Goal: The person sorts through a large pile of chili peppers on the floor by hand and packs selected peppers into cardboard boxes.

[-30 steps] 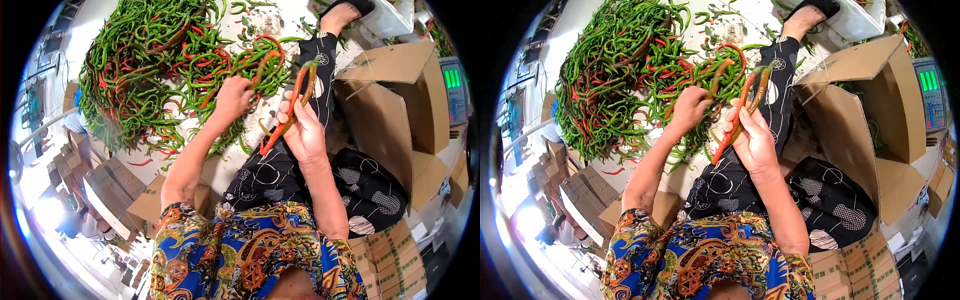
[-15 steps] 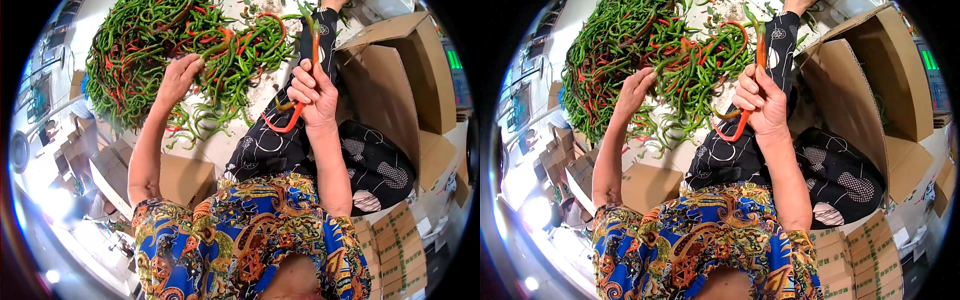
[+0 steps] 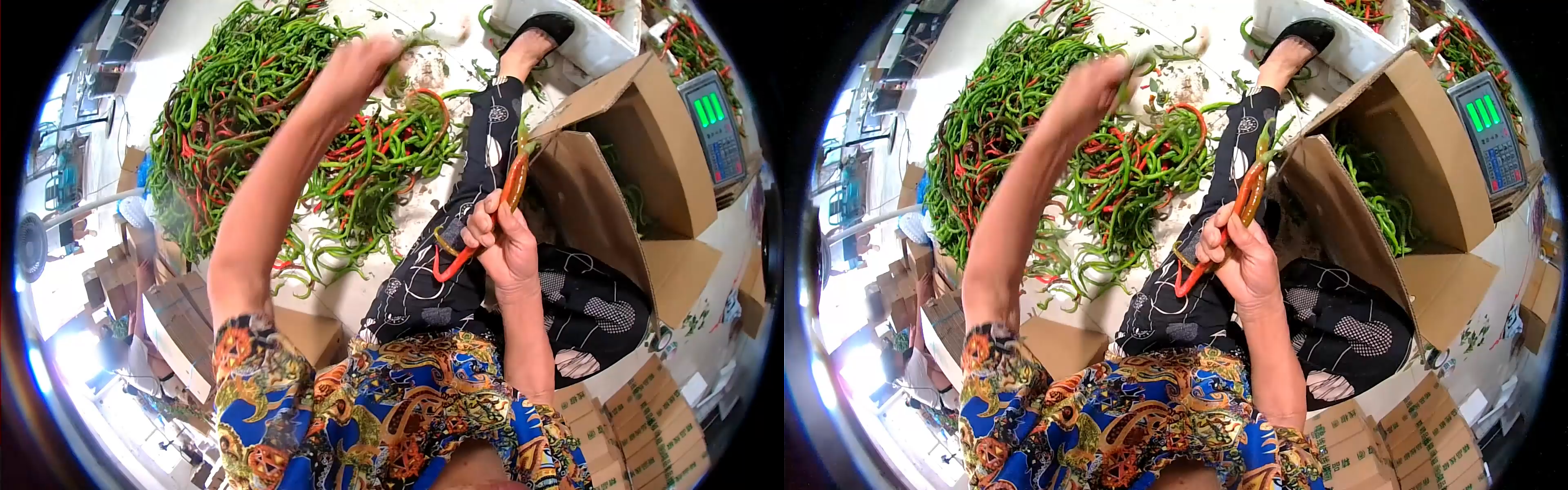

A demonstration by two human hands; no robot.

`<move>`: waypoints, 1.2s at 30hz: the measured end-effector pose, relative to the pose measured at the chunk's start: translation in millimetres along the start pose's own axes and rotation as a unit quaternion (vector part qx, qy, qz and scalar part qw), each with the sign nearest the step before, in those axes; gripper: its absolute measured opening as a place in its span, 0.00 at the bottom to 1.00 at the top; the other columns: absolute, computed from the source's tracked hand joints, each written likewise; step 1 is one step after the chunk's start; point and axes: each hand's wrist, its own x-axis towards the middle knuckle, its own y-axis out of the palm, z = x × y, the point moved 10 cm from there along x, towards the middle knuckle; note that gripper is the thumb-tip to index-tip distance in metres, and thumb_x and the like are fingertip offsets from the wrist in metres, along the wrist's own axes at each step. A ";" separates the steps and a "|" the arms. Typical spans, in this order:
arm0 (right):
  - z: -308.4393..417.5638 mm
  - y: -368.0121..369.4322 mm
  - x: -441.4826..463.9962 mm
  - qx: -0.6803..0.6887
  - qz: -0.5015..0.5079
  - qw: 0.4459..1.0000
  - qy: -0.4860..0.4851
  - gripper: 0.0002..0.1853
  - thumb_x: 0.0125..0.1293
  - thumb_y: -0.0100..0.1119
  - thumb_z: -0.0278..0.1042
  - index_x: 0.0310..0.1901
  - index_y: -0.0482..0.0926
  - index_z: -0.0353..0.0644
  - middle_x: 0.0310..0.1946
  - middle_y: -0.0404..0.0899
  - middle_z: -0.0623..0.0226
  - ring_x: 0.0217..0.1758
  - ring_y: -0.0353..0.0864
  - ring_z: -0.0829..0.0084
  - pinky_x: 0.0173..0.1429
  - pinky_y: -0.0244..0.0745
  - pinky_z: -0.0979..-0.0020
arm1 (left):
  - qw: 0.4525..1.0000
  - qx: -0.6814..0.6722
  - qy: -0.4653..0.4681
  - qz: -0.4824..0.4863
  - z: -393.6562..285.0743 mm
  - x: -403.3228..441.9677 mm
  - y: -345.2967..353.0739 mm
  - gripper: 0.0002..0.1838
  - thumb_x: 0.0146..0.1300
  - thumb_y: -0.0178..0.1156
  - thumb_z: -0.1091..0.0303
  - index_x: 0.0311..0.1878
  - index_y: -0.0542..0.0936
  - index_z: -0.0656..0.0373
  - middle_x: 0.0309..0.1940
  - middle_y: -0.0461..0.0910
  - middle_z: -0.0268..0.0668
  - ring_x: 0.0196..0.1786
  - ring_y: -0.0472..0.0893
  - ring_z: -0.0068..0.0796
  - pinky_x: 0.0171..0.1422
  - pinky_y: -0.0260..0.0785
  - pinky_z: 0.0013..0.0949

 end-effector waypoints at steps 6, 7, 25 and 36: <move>1.1 -8.7 2.8 0.040 -0.022 0.999 -0.007 0.09 0.72 0.51 0.36 0.42 0.72 0.39 0.28 0.68 0.68 0.25 0.62 0.80 0.35 0.63 0.74 | 0.928 -0.340 -0.132 -0.073 11.9 96.8 44.1 0.17 0.66 0.54 0.56 0.47 0.79 0.60 0.31 0.83 0.34 0.37 0.82 0.25 0.41 0.75 0.31; 1.1 -7.8 2.9 0.040 -0.026 0.999 -0.006 0.09 0.71 0.51 0.36 0.42 0.72 0.38 0.28 0.68 0.68 0.25 0.62 0.80 0.35 0.63 0.74 | 0.950 -0.201 -0.237 0.000 34.2 74.3 93.2 0.20 0.65 0.55 0.54 0.50 0.79 0.59 0.35 0.85 0.38 0.40 0.84 0.29 0.45 0.77 0.33; -3.6 -15.3 31.2 -0.185 -0.227 0.954 -0.056 0.08 0.69 0.55 0.29 0.47 0.73 0.38 0.59 0.72 0.53 0.59 0.75 0.66 0.65 0.69 0.65 | 0.938 -0.295 -0.149 -0.107 -66.1 -150.5 66.1 0.13 0.57 0.64 0.75 0.47 0.81 0.62 0.37 0.83 0.42 0.38 0.83 0.38 0.42 0.74 0.34; -19.1 -8.3 44.0 -0.089 -0.123 0.988 -0.003 0.19 0.70 0.49 0.26 0.61 0.66 0.33 0.33 0.74 0.67 0.35 0.72 0.76 0.47 0.71 0.70 | 0.960 0.062 -0.267 -0.054 116.5 -153.5 161.5 0.14 0.58 0.60 0.63 0.44 0.78 0.60 0.33 0.81 0.46 0.39 0.78 0.50 0.51 0.68 0.47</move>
